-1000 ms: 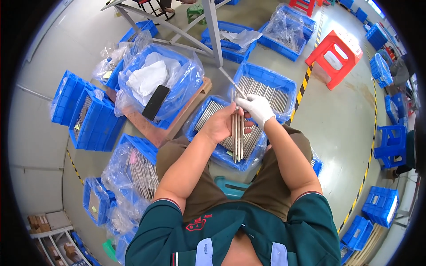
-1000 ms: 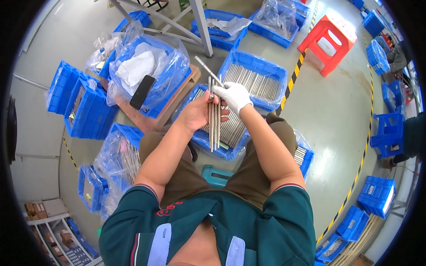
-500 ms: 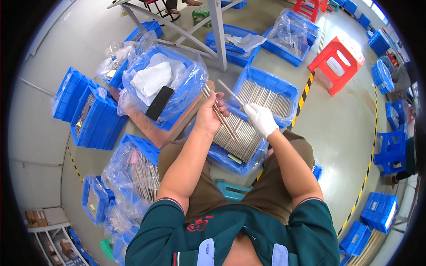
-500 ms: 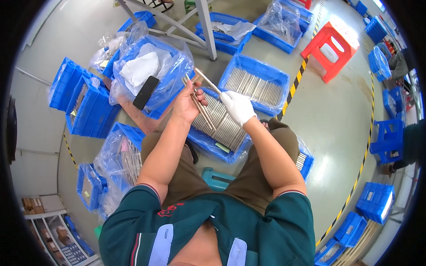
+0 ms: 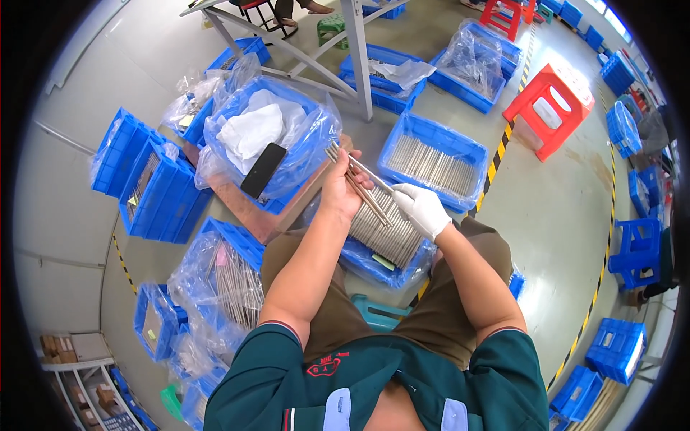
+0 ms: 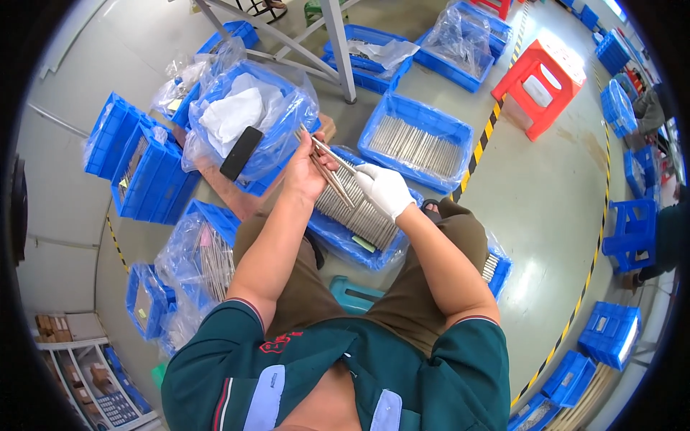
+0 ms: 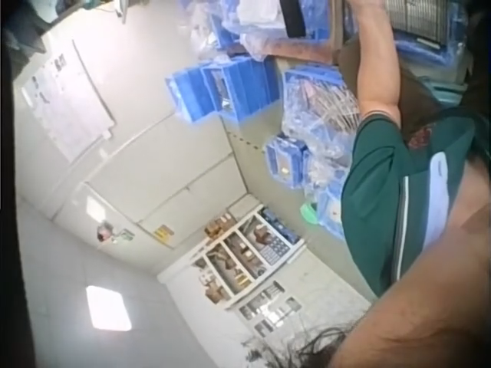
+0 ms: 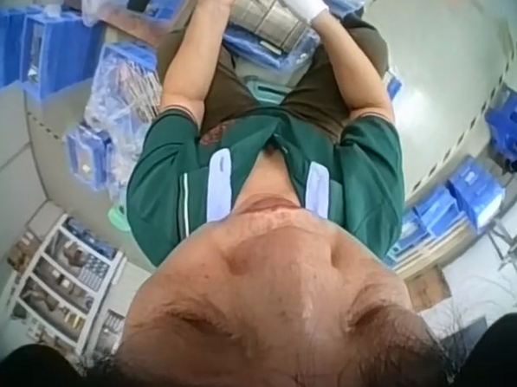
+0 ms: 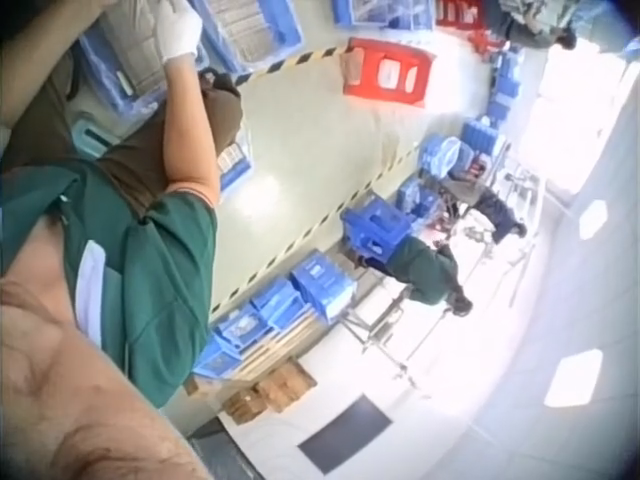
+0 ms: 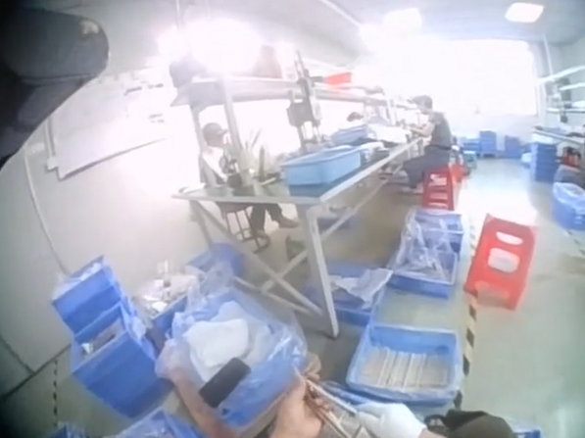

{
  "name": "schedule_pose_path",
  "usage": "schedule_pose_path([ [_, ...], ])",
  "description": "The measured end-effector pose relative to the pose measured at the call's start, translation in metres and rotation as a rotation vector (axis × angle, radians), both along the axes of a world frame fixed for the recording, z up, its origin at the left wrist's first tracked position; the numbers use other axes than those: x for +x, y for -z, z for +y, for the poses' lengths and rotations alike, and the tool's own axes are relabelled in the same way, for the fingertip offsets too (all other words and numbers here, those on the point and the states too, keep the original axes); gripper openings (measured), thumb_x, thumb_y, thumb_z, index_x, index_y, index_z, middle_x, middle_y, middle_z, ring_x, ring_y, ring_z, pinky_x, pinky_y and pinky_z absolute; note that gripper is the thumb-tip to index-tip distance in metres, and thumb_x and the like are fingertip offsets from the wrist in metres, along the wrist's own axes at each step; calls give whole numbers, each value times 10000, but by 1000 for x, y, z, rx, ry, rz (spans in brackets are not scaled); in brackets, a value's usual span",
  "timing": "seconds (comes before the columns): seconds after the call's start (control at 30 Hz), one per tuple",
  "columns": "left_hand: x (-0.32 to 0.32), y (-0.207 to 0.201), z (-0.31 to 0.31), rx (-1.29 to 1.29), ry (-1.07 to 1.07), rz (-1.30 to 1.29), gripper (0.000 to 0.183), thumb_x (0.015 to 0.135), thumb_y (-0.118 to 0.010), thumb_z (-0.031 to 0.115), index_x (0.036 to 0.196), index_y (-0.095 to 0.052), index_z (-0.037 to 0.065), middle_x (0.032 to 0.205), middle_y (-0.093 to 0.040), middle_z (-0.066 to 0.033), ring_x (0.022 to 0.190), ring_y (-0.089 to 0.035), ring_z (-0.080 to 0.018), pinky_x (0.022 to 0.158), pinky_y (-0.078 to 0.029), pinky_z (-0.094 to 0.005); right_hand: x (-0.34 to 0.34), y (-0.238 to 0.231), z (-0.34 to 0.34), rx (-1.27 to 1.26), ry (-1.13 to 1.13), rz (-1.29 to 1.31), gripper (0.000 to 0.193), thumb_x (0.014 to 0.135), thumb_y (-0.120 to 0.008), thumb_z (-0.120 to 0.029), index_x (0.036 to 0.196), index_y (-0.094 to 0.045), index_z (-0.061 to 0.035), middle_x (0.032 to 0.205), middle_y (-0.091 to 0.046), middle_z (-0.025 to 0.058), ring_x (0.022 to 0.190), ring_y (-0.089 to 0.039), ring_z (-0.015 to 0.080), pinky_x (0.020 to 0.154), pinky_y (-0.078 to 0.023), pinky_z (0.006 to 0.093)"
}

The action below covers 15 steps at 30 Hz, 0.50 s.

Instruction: The recorder sorts metal rods by picking them up from one container, inspecting them, and placing them into another.

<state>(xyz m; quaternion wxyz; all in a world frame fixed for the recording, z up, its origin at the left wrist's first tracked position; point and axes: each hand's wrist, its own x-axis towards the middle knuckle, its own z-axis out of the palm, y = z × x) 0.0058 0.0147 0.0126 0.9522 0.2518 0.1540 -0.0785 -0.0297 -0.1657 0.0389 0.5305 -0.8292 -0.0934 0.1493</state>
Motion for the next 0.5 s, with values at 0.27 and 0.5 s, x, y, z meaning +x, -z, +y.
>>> schedule_pose_path([
  [0.27,-19,2,-29,152,209,-46,346,862,-590,412,929,-597,73,654,-495,8,547,-442,-113,509,-381,-276,5,-7,15,120,122,70,379,876,-483,-206,1235,-515,-90,924,-655,172,857,-658,215,724,-502,321],
  [0.5,-18,-2,-30,181,280,-129,319,906,-521,398,959,-587,91,681,-529,9,571,-438,-102,538,-372,-264,5,9,10,638,99,260,429,886,-463,-136,1298,-452,-15,872,-610,51,699,-560,75,559,-415,189],
])
